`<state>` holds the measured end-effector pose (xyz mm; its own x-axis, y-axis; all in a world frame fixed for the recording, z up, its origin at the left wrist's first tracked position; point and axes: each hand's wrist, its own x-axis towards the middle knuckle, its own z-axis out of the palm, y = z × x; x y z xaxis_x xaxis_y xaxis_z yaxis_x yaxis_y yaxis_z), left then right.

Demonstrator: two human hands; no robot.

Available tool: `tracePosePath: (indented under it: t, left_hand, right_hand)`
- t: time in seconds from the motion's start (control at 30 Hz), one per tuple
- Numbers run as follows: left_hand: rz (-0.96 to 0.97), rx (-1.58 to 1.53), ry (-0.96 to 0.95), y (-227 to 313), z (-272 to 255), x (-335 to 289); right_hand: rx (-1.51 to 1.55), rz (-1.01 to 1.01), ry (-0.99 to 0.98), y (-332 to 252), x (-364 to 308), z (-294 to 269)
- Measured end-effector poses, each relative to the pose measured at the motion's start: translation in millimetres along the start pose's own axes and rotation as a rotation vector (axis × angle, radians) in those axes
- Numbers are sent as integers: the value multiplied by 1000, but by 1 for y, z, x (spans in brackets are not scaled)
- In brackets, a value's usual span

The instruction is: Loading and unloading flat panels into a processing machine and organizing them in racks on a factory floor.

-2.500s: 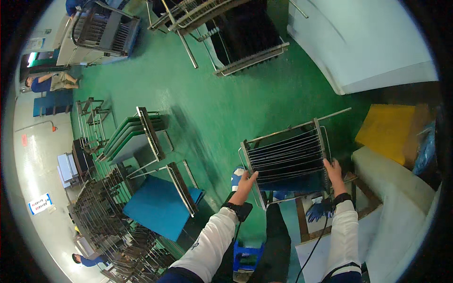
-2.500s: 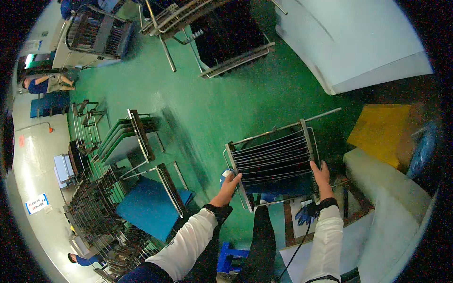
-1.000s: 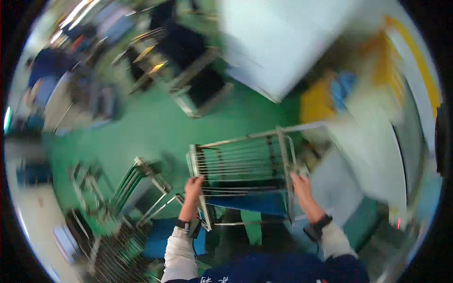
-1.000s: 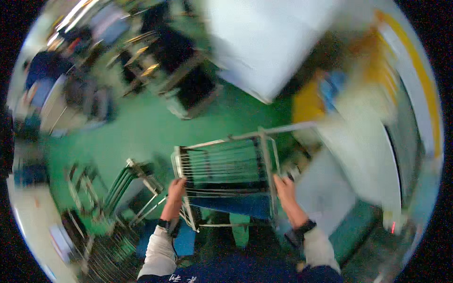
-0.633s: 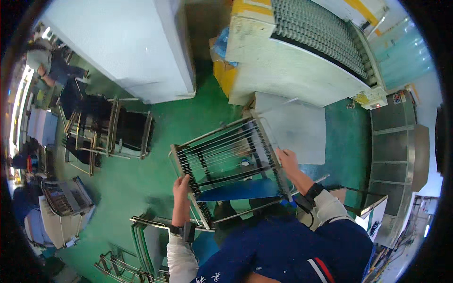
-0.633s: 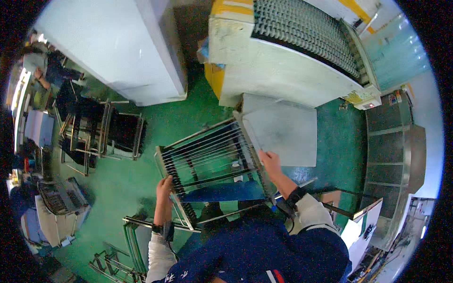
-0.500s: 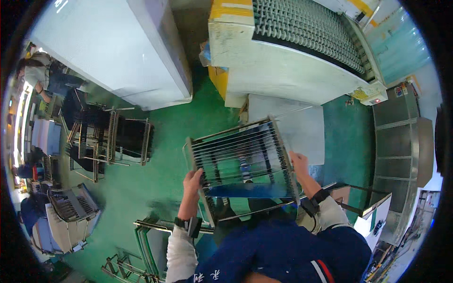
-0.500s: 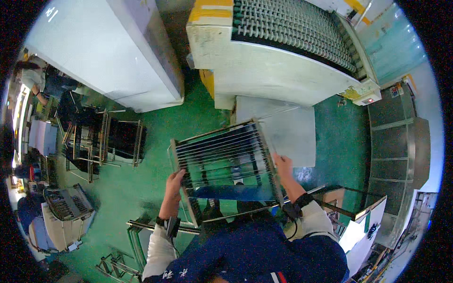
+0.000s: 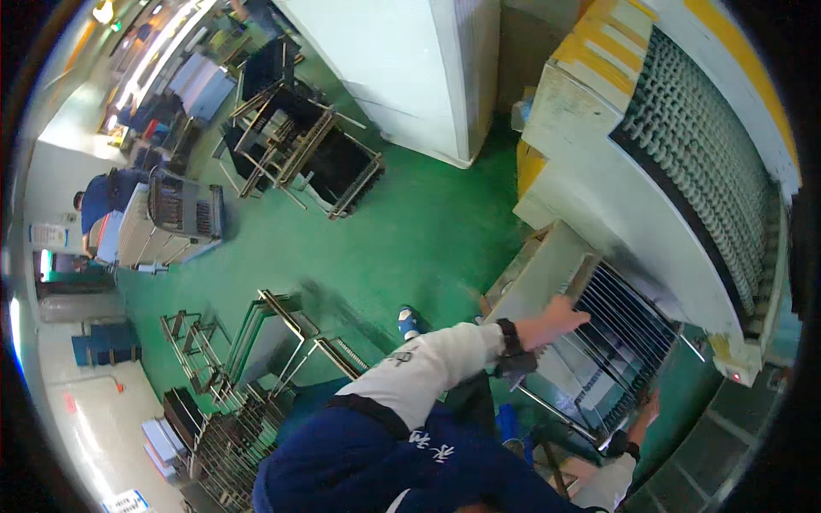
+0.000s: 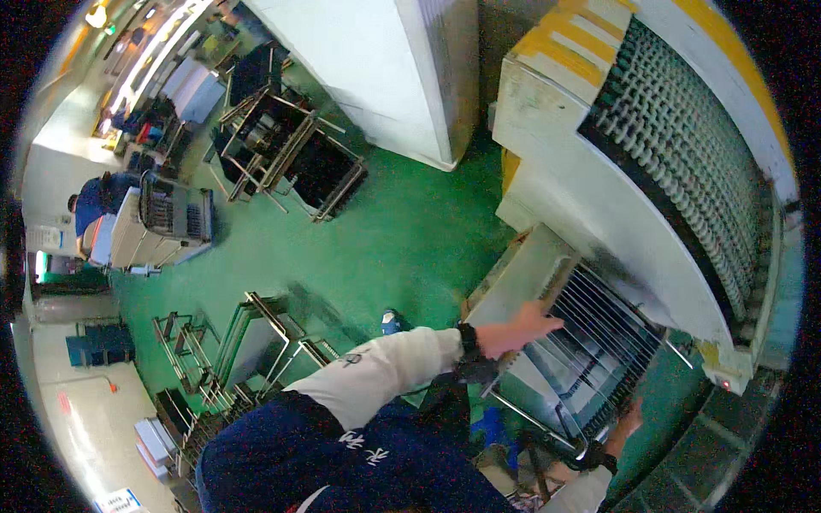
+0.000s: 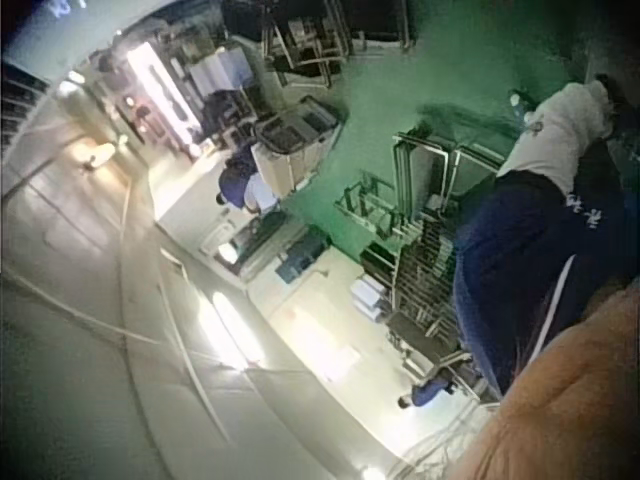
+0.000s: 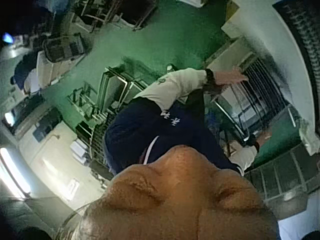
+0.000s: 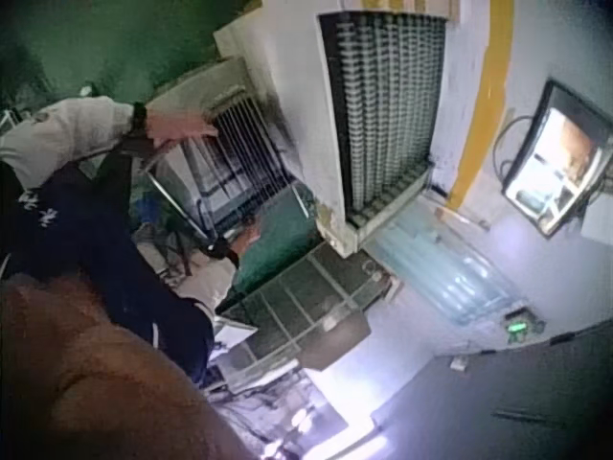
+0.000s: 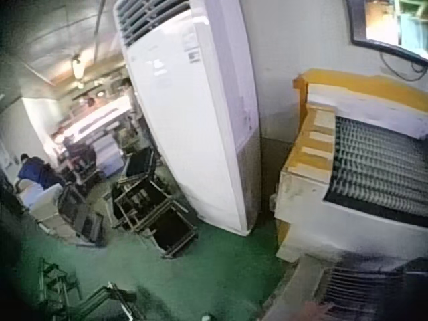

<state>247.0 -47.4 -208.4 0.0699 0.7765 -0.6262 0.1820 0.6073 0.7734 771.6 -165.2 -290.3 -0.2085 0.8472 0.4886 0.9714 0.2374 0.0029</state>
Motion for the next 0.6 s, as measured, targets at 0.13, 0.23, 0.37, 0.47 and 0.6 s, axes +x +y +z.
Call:
tracePosePath:
  t: [0.13,0.23,0.37,0.47,0.6]
  left_hand:
    - [-27,-107,-4,2,18,17]
    - [-3,-173,-125,15,30,7]
    - [284,-52,-139,-24,9,6]
    - [299,46,-197,-105,-48,23]
    - [-95,17,-78,-174,-169,-7]
  right_hand:
    - [838,1183,-523,-5,21,12]
    - [852,1008,-460,29,-8,12]
    - [632,1106,-485,31,17,18]
    - [396,967,-420,-28,80,30]
    - [278,813,-185,-119,138,-4]
